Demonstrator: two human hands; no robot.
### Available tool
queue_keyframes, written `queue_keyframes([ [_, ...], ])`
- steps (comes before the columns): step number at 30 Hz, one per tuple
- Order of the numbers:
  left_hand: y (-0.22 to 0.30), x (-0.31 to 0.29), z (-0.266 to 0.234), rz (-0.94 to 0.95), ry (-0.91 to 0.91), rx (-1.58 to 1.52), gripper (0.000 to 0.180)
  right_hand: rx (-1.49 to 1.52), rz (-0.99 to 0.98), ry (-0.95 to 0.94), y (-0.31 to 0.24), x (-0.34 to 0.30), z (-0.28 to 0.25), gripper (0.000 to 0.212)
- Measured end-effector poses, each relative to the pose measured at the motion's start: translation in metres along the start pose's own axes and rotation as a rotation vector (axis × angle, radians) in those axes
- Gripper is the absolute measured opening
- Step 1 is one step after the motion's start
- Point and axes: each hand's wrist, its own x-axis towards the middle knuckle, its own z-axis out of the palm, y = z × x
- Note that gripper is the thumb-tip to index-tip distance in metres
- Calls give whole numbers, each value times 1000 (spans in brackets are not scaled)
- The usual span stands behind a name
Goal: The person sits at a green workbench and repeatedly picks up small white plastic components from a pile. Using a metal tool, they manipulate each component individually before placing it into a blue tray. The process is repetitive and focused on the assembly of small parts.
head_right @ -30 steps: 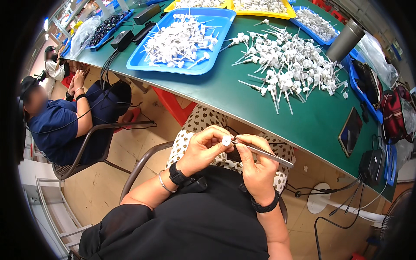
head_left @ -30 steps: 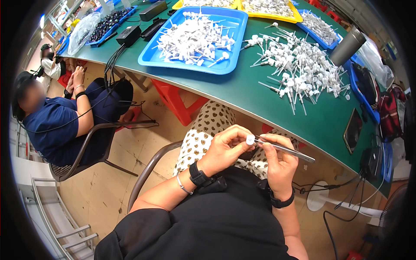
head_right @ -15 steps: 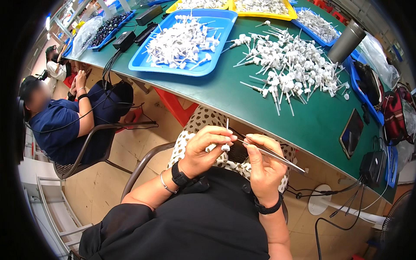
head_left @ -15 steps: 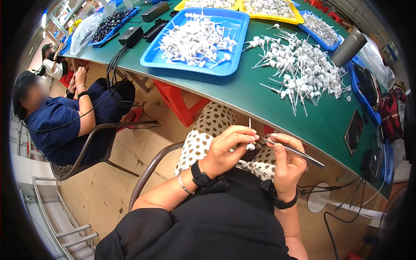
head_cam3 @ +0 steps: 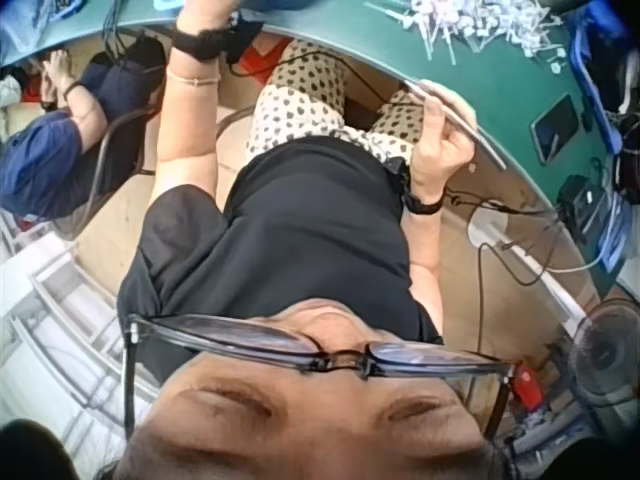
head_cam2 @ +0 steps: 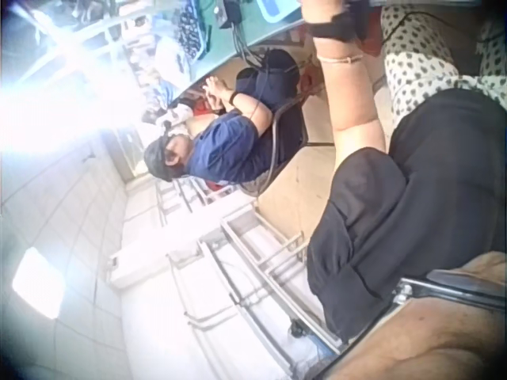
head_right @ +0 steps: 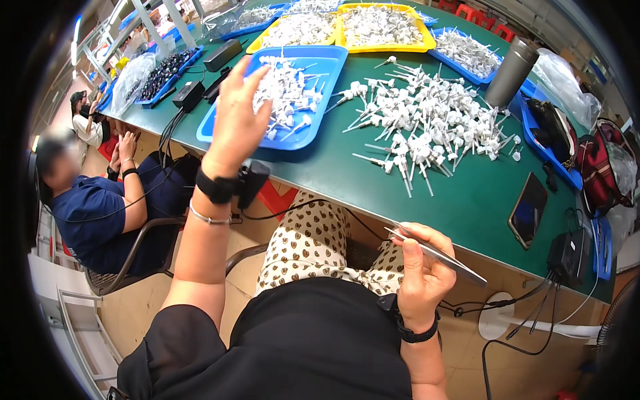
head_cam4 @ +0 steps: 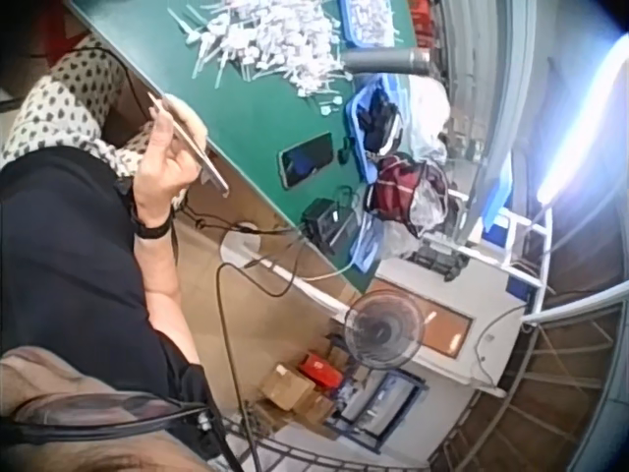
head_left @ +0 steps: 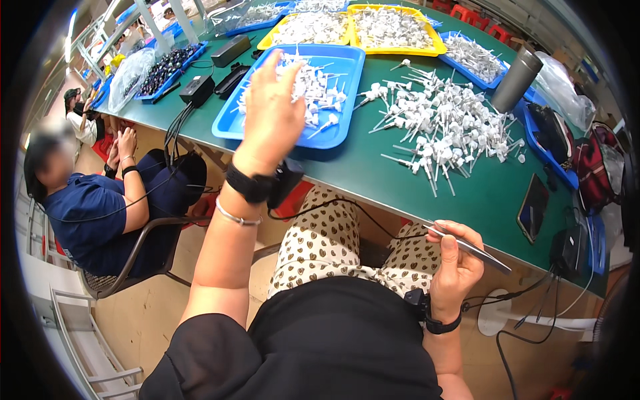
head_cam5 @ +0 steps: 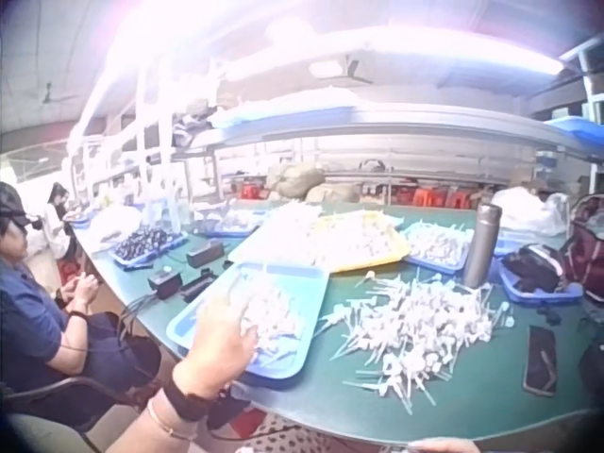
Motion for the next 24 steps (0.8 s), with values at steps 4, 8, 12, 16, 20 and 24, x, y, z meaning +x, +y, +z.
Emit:
queue_keyframes([
  [4,71,-21,22,176,-366,-444,23,3,0,15,2,1,-2,16],
  [8,113,-41,53,201,-525,-353,12,6,1,4,-2,1,-3,16],
  [12,107,-40,62,145,-514,-389,9,16,-11,-6,-2,0,-4,17],
  [16,104,-40,34,-40,-307,-762,11,29,-1,-2,0,-2,-3,17],
  [20,108,-79,-6,-280,-432,-1007,17,104,33,-26,-1,-4,2,18],
  [24,117,-125,-22,-406,-435,-1186,14,134,59,-93,-1,-11,11,19],
])
